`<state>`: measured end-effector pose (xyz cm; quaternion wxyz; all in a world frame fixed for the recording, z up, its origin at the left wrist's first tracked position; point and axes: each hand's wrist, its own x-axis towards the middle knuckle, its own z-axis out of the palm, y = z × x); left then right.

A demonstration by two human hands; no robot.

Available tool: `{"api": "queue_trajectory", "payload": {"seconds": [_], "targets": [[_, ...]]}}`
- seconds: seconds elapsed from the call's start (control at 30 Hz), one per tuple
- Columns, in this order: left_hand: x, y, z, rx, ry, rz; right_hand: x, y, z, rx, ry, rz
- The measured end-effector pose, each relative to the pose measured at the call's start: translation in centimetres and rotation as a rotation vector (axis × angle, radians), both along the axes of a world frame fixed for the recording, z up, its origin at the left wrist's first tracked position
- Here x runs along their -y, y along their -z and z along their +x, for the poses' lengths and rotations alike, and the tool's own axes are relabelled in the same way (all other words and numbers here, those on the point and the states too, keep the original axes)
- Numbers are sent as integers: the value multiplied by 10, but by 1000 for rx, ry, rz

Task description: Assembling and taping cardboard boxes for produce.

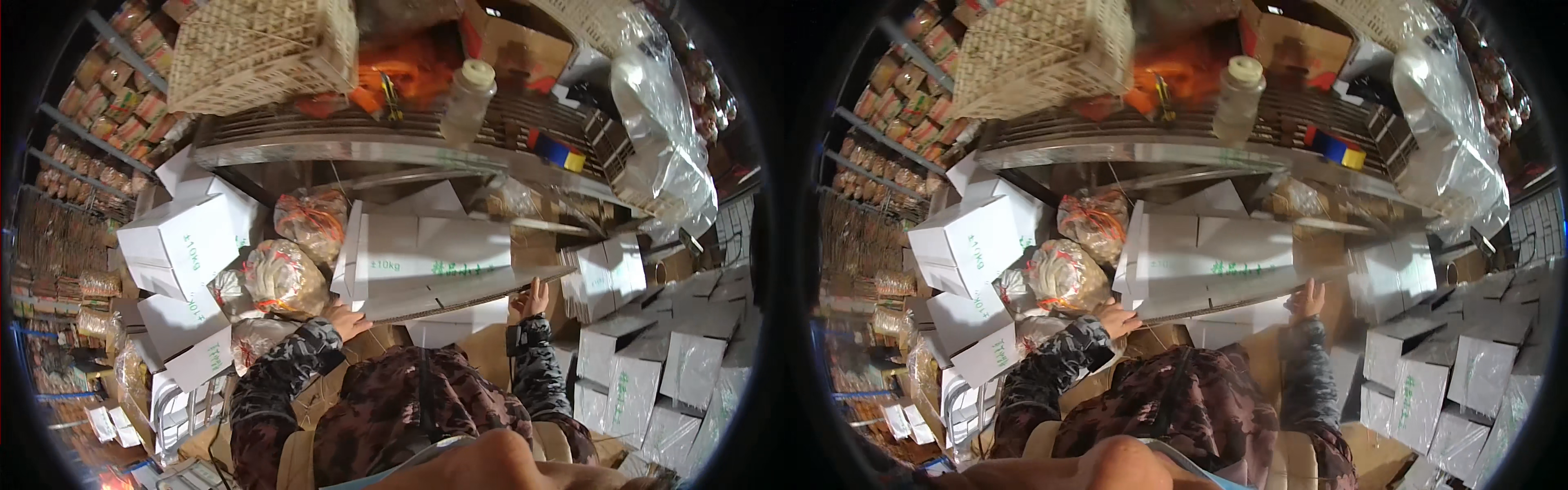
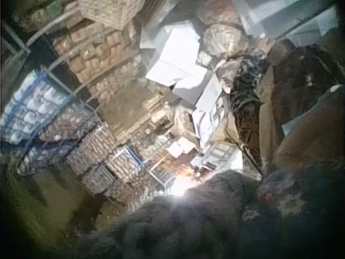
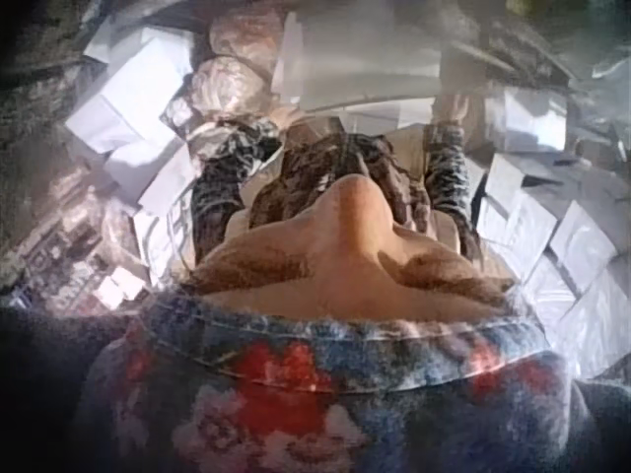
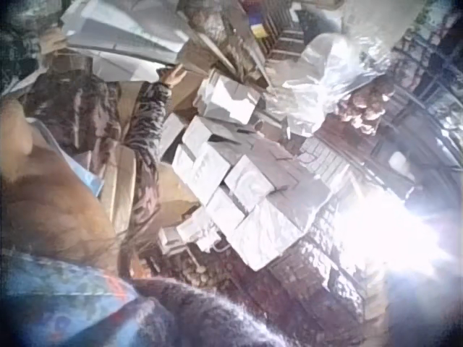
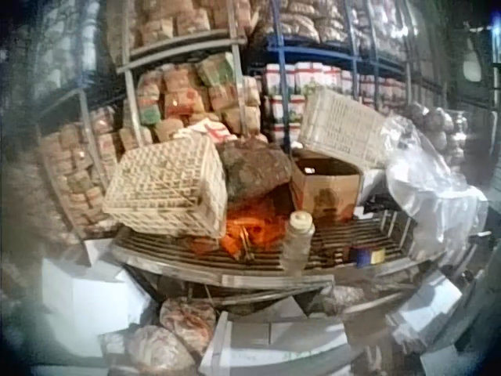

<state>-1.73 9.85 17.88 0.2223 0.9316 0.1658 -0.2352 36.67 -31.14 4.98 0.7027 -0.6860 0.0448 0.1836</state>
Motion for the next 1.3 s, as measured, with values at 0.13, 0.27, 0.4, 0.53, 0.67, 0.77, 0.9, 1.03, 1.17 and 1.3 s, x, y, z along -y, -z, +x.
{"api": "queue_trajectory", "payload": {"seconds": [0.13, 0.27, 0.4, 0.53, 0.67, 0.77, 0.9, 1.03, 1.17, 1.3], "targets": [[-43, 41, 3, 62, 36, -25, -63, -84, -25, -205, 99, 151], [-61, 16, 39, 72, -16, -75, -5, -45, -29, -60, -56, 118], [-41, 34, 31, 441, 344, 244, 23, -50, -50, -266, -29, -27], [19, 2, 67, 53, 473, 103, 22, -41, -17, -81, -165, -232], [-23, 51, 52, 79, -220, 24, -27, -100, 28, 594, -627, -205], [-32, -69, 79, 301, -966, -437, -51, -169, 11, 639, -1085, -731], [6, 62, 82, 195, -885, -27, -144, -95, -32, 954, -1221, -1180], [7, 157, 60, 267, -327, 340, -261, -16, -105, 452, -920, -1306], [60, 88, 132, -249, -299, -681, -166, 100, -37, 1245, -1212, -2328], [99, 51, 42, 404, 395, -176, -193, 16, -41, 477, -1394, -1610]]}}
